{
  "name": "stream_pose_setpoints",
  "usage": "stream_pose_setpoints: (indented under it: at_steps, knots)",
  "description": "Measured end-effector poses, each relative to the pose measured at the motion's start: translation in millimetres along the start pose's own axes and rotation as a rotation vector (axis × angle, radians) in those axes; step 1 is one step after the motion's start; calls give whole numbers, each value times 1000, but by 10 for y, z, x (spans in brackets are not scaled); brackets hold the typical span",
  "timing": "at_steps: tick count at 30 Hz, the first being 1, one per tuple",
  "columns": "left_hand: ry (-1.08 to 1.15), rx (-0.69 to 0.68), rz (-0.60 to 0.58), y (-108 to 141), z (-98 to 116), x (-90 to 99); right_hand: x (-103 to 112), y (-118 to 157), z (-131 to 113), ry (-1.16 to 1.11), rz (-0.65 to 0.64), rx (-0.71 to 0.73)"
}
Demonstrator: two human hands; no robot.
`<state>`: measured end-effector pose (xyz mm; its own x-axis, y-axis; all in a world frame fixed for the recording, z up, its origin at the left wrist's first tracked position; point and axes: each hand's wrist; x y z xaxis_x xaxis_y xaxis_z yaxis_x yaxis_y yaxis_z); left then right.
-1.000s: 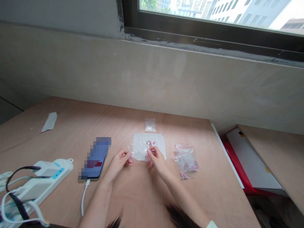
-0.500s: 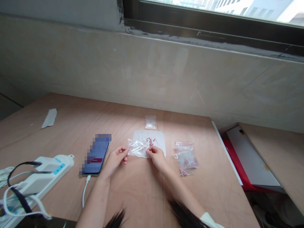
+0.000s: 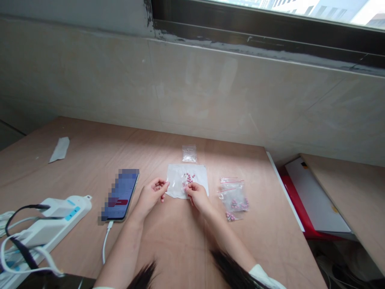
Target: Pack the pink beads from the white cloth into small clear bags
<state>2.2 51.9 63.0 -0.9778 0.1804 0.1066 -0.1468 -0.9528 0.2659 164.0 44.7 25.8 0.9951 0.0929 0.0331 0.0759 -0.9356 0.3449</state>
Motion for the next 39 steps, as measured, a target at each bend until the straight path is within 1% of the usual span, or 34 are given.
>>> stream_pose_setpoints:
  at_steps: [2,4,6,8,9,12,13,14,17,18,19,21,22,24,26,29,32,36,38,39]
  knots:
    - [-10,-20,13,-15,34,-20,2,6,-22,-43,-14,-56]
    - [-22,-44,23,-20,62,-32,3,15,-38,-66,-28,-83]
    - [-23,-58,37,-11,75,-31,5,29,-50,-77,-29,-77]
    - [-14,-53,42,11,59,-11,13,51,-69,-86,3,-33]
    - [-15,-38,15,25,37,9,22,64,-85,-84,36,0]
    - [-60,44,-148,56,-54,105,76,108,-170,-44,150,115]
    - [-86,57,-166,58,-77,140,100,123,-211,-19,168,152]
    - [-111,54,-140,57,-86,169,125,137,-255,12,174,190]
    - [-143,-27,61,34,-8,183,181,180,-389,144,147,292]
    - [-140,-51,79,24,48,159,190,194,-427,194,132,318]
    - [-138,-70,40,16,110,122,193,208,-458,241,116,343]
    - [-151,-84,-108,6,224,32,189,233,-498,303,82,383]
    - [-176,-94,-157,4,265,-12,185,241,-505,308,71,390]
    - [-220,-121,-182,10,303,-75,182,246,-494,258,68,360]
    - [-232,-148,-169,26,293,-97,192,235,-457,177,75,287]
    - [-217,-157,-193,59,252,-77,219,205,-381,130,47,193]
    - [-231,-143,-206,83,233,-53,219,192,-336,133,34,145]
    - [-257,-137,-168,77,234,-62,171,209,-356,167,94,164]
    - [-248,-144,-127,64,234,-74,147,216,-375,147,84,198]
    - [-237,-146,-105,58,235,-80,138,216,-382,122,56,210]
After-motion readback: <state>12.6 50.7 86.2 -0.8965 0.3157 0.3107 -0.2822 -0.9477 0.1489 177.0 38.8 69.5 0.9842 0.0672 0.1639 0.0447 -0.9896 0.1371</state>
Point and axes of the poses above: each hand's wrist, its own y-axis away from the middle knuckle, its own x-axis out of the back of the hand, z = x × y, and after that the axes turned 4 degrees about -z, right-handed
